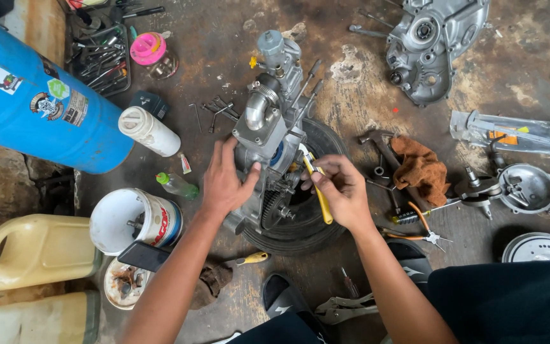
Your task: The person sits on the floor working on a motorcycle engine case propped on a tire. They pry and scrape at the engine case with a utility knife, work on the gear area with a screwdriver, then cut and shape a small wooden wedge with the utility knife.
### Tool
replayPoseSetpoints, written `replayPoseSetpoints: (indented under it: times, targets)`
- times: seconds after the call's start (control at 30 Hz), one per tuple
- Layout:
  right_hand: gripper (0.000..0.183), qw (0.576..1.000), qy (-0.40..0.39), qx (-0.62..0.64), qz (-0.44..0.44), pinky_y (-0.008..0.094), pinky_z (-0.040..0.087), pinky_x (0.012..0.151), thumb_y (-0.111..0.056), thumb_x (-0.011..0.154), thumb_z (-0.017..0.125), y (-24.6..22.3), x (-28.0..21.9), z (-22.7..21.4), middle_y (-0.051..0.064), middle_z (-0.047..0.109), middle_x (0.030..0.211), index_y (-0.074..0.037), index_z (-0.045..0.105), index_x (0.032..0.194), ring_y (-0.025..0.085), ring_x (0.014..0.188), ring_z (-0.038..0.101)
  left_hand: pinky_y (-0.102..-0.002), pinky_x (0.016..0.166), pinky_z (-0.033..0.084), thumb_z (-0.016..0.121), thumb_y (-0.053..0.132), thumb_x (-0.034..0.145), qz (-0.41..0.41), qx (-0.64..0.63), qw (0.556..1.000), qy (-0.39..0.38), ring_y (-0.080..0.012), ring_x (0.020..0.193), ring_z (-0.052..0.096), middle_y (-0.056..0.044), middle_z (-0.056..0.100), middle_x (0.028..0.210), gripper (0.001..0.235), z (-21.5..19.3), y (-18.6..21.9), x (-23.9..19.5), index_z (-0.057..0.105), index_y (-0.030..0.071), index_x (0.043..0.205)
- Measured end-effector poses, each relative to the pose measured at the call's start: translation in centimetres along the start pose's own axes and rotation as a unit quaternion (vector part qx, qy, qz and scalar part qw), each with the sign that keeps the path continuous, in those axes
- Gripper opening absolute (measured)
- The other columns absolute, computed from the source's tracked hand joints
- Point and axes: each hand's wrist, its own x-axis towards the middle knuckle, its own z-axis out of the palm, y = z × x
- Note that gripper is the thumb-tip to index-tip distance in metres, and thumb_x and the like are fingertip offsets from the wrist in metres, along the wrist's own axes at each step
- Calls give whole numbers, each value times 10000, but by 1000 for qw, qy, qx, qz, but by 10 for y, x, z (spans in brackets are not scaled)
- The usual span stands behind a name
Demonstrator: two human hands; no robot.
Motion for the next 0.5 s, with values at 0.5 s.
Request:
replayPoseSetpoints:
  times: [0.5]
  targets:
    - [504,994,-21,107,21,440,571,938,-253,1019,509,-25,2,-10,322,687,1264,80,544,1394,412,1096,725,-421,1093,457,750,426,835,-188,-26,970,-152,-415,1237,604,-301,528,1405,1107,-2,20,31,84,-112,1537]
